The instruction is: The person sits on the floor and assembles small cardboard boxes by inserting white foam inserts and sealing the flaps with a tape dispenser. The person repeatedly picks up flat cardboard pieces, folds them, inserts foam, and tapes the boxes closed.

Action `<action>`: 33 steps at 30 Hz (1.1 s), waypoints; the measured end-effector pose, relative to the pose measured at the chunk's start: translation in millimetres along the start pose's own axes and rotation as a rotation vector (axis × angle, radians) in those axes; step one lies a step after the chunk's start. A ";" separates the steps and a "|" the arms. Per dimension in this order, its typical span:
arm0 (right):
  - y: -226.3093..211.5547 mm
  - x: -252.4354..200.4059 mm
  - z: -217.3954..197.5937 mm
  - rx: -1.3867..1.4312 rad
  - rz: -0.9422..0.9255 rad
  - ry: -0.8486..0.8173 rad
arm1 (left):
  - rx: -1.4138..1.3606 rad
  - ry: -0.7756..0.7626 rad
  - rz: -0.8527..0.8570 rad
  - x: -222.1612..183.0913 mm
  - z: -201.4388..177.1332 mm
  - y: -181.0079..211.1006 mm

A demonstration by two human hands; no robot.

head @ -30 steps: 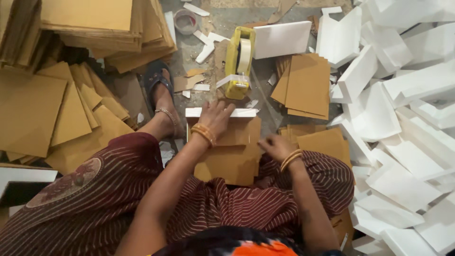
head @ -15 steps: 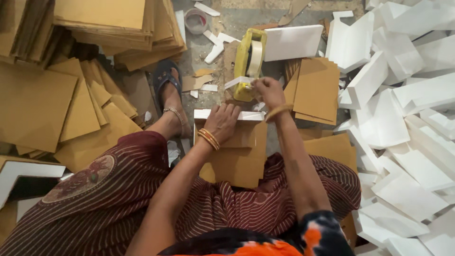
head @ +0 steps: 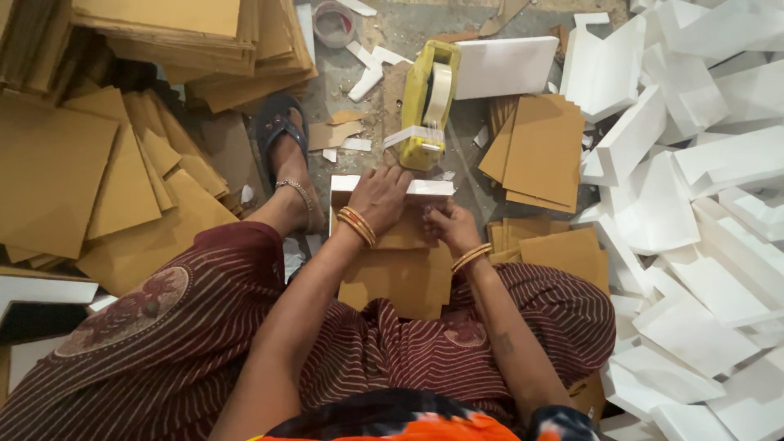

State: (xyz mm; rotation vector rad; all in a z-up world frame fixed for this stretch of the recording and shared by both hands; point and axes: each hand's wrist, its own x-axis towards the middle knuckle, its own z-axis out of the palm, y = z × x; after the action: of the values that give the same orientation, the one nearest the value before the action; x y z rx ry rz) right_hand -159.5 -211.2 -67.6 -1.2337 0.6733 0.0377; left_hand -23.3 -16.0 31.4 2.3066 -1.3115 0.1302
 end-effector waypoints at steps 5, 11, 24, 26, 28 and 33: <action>50.3 33.4 -26.1 -0.246 -0.107 0.212 | 0.029 0.019 0.055 -1.3 2.6 -1.4; 14.6 13.4 -24.1 -0.906 -0.288 0.396 | 0.011 -0.034 0.033 -1.4 2.2 0.6; -90.1 47.4 20.7 -0.573 -0.130 -0.089 | 0.053 -0.005 0.057 -4.8 1.8 -4.6; -83.1 58.3 19.1 -0.404 -0.012 -0.083 | 0.081 -0.039 0.056 -5.4 6.5 -3.4; -80.9 60.6 13.0 -0.325 -0.016 -0.151 | 0.113 -0.021 0.081 -8.6 8.4 -2.4; -76.5 51.4 -8.5 -0.355 0.170 -0.236 | 0.077 0.025 0.154 -17.7 13.1 -1.0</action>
State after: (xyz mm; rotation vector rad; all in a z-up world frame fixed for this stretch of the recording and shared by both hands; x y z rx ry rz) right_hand -93.0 -262.5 -29.0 -1.4796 0.5778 0.4538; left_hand -33.9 -7.6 14.0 2.2570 -1.4955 0.2634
